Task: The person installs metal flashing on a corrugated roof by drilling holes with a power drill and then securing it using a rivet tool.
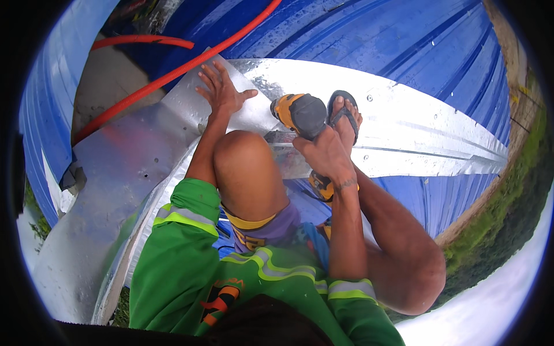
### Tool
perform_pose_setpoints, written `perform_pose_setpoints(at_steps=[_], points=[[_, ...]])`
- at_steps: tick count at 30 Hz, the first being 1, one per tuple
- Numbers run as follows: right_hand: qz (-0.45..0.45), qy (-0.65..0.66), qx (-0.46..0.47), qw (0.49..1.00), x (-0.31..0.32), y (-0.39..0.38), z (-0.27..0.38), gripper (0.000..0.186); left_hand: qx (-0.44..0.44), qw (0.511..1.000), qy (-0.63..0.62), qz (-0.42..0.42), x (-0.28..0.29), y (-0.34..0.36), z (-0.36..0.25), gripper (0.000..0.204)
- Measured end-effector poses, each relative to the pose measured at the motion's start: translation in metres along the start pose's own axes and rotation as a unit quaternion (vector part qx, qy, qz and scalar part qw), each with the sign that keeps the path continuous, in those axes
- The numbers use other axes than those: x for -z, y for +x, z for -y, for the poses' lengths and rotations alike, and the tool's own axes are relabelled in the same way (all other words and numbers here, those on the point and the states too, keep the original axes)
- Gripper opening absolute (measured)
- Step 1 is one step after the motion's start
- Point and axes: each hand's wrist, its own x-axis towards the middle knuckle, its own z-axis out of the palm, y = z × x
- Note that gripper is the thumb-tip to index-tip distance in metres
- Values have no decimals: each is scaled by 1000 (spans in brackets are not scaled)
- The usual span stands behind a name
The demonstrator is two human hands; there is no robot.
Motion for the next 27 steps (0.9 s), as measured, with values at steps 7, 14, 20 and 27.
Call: perform_pose_setpoints(at_steps=[7,14,20,27], points=[[43,-4,-7,999,5,4,2,56,7,1000,-3,10,5,4,5,148],[41,60,-60,996,3,7,-11,58,-30,998,41,37,7,16,17,143],[80,71,-94,990,9,9,2,57,-48,992,95,60,15,17,19,142],[77,67,-73,992,9,9,20,46,-54,997,61,13,18,23,29,149]])
